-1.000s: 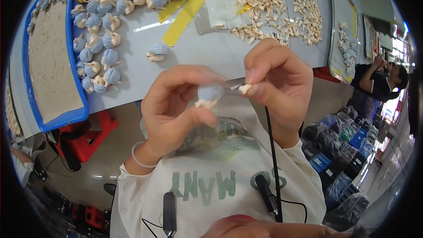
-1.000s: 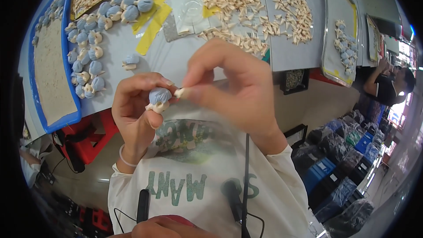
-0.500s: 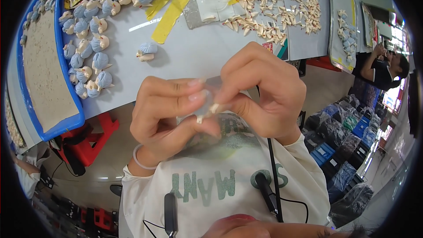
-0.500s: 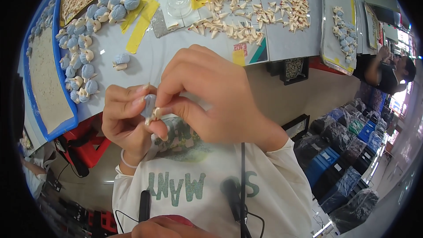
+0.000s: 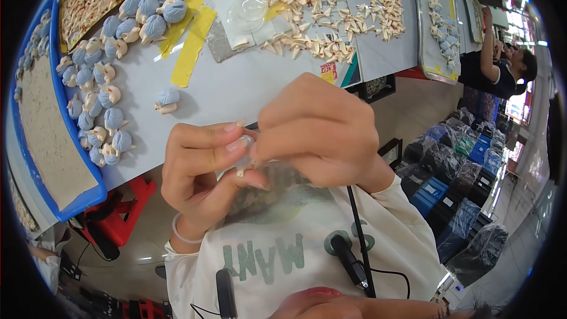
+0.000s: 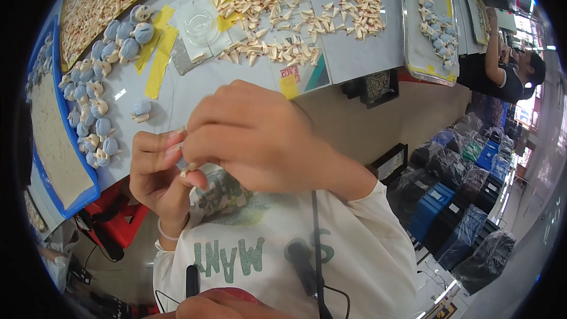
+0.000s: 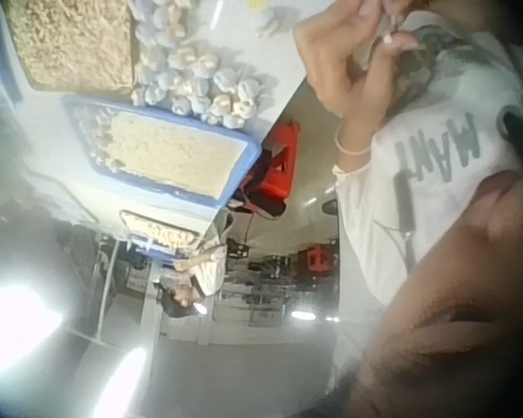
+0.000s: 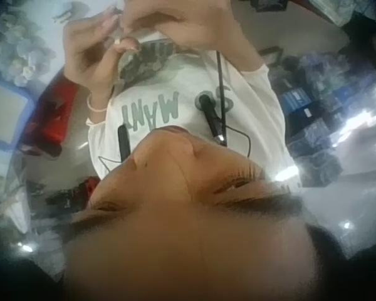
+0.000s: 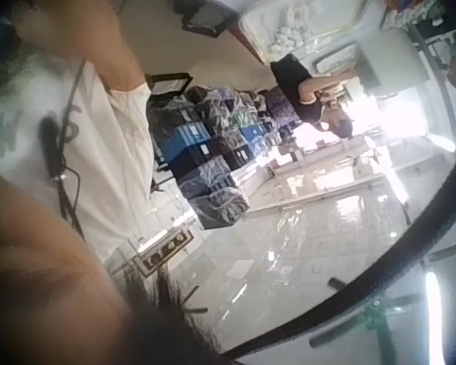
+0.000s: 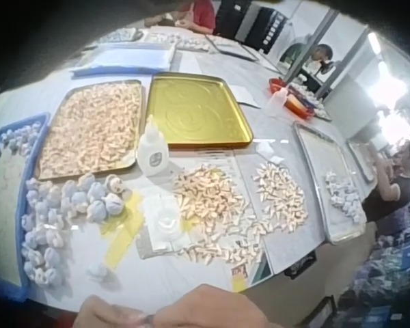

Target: The person assembles small figure heads by attaching plastic hair pieces and facial components to them with glue from a bottle.

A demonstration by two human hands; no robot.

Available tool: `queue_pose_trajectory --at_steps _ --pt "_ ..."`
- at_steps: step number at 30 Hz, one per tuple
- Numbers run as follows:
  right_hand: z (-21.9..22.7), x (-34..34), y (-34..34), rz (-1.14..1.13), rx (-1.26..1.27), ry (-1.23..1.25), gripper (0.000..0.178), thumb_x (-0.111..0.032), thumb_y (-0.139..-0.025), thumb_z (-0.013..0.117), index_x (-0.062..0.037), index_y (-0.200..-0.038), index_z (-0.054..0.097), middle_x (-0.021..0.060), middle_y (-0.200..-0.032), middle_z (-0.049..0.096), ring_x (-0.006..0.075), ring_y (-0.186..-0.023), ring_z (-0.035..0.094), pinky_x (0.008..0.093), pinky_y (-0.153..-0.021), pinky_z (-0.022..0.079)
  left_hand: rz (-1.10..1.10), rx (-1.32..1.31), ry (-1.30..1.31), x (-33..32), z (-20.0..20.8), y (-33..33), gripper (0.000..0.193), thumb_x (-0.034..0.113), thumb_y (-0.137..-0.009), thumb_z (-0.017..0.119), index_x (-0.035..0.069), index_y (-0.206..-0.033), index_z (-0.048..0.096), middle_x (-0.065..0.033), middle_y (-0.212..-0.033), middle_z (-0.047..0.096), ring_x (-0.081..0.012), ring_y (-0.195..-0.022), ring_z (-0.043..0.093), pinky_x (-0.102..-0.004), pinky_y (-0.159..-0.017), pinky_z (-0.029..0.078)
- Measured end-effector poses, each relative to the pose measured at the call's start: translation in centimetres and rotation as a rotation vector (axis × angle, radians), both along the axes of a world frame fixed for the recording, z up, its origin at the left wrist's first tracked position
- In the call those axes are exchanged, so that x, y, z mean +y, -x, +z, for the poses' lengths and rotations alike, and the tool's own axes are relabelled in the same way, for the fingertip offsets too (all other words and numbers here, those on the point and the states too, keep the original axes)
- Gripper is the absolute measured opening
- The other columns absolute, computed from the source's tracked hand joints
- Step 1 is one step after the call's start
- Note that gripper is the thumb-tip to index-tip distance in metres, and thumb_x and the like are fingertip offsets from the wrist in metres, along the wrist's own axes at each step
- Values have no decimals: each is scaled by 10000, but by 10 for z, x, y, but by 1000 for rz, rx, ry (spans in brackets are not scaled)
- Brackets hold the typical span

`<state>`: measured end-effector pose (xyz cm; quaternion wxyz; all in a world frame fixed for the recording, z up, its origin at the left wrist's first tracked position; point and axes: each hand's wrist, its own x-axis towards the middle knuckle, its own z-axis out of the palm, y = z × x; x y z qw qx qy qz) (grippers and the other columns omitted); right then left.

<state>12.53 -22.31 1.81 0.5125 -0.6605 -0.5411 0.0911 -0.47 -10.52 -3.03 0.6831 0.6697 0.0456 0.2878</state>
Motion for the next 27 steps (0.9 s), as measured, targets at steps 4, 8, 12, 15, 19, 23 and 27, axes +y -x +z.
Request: queue_pose_trajectory --at_steps 4,8,12,15,19,23,27 --pt "-6 -10 -41 -406 157 31 173 -49 -598 661 -64 -767 628 31 -782 585 191 -683 533 271 -617 424 58 13 216 3 4 -3 336 123 -721 694 -5 -980 523 -138 -999 487 -255 -878 581 -280 -683 523" --pt "-27 -25 -85 -464 -174 306 124 -56 -617 644 -76 -739 640 16 -763 574 171 -694 512 273 -599 420 105 97 163 10 7 -1 373 121 -719 698 12 -1008 490 -127 -1026 451 -256 -867 580 -279 -678 524" --pt "-33 -16 -82 -543 -265 446 75 -82 -621 650 -69 -690 624 26 -707 530 185 -707 475 299 -625 402 119 124 261 10 9 -2 402 137 -704 714 29 -1000 464 -125 -1012 448 -251 -859 578 -275 -671 522" --pt "-34 -15 -87 -488 -323 468 95 -86 -618 650 -60 -701 611 33 -688 510 199 -713 458 317 -654 392 100 111 255 10 5 -4 405 134 -704 713 35 -996 451 -127 -1006 449 -242 -834 576 -271 -651 518" --pt "-29 -14 -93 -362 -448 449 122 -87 -638 647 -49 -744 601 47 -700 533 204 -683 485 306 -632 400 109 115 250 13 5 -5 392 126 -710 705 39 -992 447 -129 -996 448 -228 -779 573 -267 -606 510" --pt "-17 -24 -94 -400 -173 370 97 -37 -682 641 -24 -768 597 46 -742 586 157 -659 538 251 -608 424 122 109 257 18 6 -4 397 139 -710 707 39 -990 444 -131 -991 446 -227 -771 576 -265 -591 508" --pt "-8 -25 -85 -386 313 100 137 78 -701 621 54 -832 588 79 -821 608 97 -732 558 202 -666 454 92 109 288 23 6 0 403 150 -710 709 38 -990 442 -140 -999 444 -224 -774 574 -271 -585 506"
